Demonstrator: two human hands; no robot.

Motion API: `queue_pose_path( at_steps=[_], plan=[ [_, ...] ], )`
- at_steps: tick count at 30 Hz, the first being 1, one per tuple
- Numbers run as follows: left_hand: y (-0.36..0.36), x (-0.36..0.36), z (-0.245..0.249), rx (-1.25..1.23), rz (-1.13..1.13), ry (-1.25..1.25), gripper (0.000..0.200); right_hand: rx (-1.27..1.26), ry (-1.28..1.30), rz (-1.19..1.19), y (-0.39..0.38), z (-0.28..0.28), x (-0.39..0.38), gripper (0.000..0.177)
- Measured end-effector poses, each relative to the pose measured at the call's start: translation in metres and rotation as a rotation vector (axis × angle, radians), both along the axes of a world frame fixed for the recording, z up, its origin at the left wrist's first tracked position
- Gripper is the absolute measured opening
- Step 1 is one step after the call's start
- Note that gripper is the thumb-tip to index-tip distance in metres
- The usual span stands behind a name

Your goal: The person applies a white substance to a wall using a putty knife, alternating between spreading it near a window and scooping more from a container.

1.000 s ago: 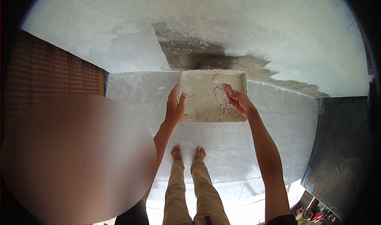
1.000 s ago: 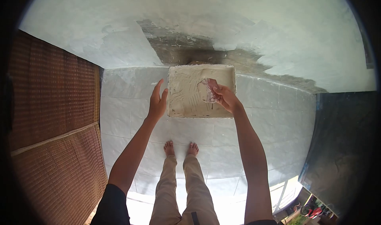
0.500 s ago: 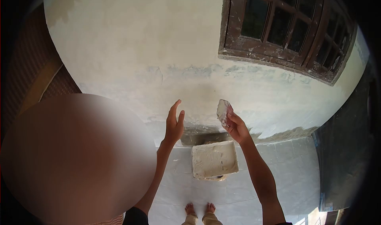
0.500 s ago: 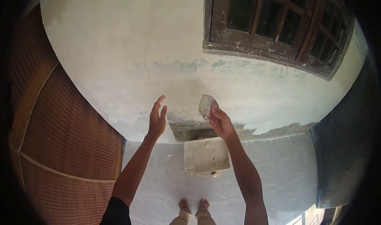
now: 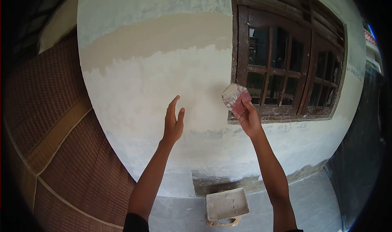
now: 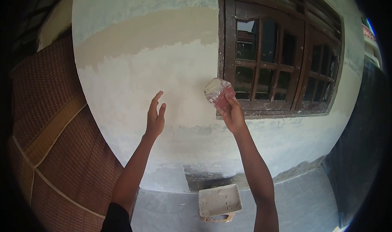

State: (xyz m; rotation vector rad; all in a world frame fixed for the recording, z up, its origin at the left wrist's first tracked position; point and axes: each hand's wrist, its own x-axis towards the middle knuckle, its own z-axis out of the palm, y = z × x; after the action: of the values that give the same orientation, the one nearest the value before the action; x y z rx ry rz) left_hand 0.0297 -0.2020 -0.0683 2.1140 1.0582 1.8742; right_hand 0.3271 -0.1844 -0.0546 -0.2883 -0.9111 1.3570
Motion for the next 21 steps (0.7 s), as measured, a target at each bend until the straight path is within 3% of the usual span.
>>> queue_pose_path(
  at_steps=[8, 11, 13, 18, 20, 21],
  plan=[
    [0.054, -0.008, 0.063, 0.142, 0.057, 0.070, 0.052, 0.310, -0.186, -0.347, 0.041, 0.090, -0.029, 0.035],
    [0.078, -0.010, 0.076, 0.202, 0.105, 0.117, 0.053, 0.499, -0.349, -0.539, 0.068, 0.104, -0.034, 0.035],
    [0.097, -0.011, 0.084, 0.228, 0.139, 0.151, 0.054, 0.551, -0.612, -0.858, 0.081, 0.109, -0.036, 0.035],
    [0.135, -0.017, 0.094, 0.357, 0.252, 0.247, 0.058, 0.776, -0.802, -1.031, 0.088, 0.124, -0.055, 0.039],
    [0.144, -0.020, 0.098, 0.404, 0.271, 0.271, 0.059, 1.134, -0.819, -1.247, 0.106, 0.124, -0.061, 0.044],
    [0.148, -0.022, 0.097, 0.443, 0.288, 0.292, 0.060, 1.196, -0.877, -1.316, 0.110, 0.122, -0.062, 0.048]
  ],
)
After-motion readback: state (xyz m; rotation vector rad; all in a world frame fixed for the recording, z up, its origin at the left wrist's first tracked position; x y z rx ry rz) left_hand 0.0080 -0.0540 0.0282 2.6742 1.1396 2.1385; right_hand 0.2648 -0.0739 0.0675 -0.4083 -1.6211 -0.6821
